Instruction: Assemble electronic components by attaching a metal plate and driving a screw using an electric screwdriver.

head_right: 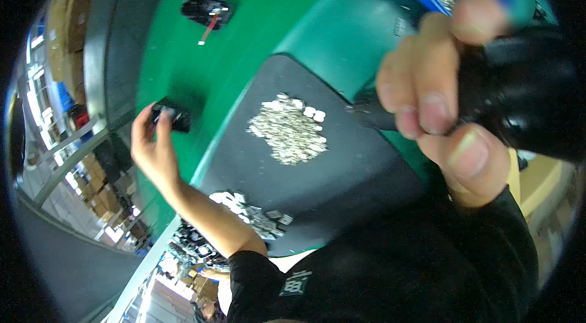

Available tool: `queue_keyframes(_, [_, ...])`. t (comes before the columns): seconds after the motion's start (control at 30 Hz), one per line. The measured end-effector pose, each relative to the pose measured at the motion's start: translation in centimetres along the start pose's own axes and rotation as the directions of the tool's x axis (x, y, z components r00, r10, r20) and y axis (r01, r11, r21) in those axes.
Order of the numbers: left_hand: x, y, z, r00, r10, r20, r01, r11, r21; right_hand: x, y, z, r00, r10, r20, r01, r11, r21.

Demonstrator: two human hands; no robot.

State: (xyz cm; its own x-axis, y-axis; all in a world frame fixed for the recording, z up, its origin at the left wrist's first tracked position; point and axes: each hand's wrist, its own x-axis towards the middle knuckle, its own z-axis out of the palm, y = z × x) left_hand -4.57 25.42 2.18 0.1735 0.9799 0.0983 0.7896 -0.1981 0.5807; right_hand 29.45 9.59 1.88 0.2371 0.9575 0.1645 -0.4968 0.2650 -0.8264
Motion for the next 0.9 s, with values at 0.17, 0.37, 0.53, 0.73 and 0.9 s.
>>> queue_keyframes(0.17, [-8.2, 4.0, -1.9, 0.999, -0.011, 0.043, 0.005, 0.992, 0.129, -0.1, 1.0, 0.3, 0.992, -0.100, 0.081, 0.088, 0.986, 0.142])
queue_keyframes(0.37, [-14.7, 6.6, 2.6, 0.942, -0.023, 0.335, 0.034, 0.999, -0.026, -0.6, -0.6, 1.3, 0.984, -0.114, 0.138, 0.097, 0.987, 0.125])
queue_keyframes(0.53, [-16.2, 8.7, 2.6, 0.988, 0.150, 0.040, -0.145, 0.983, -0.114, -0.9, -1.4, 2.8, 0.974, -0.102, 0.204, 0.047, 0.965, 0.257])
queue_keyframes(0.73, [-16.9, 11.5, 4.1, 0.947, 0.309, 0.085, -0.298, 0.947, -0.120, -2.9, -3.0, 5.8, 0.990, -0.044, 0.132, -0.009, 0.926, 0.376])
queue_keyframes(0.9, [-18.3, 12.1, 4.3, 0.936, 0.344, 0.075, -0.335, 0.936, -0.112, -3.7, -2.8, 7.3, 0.991, 0.026, 0.131, -0.078, 0.911, 0.405])
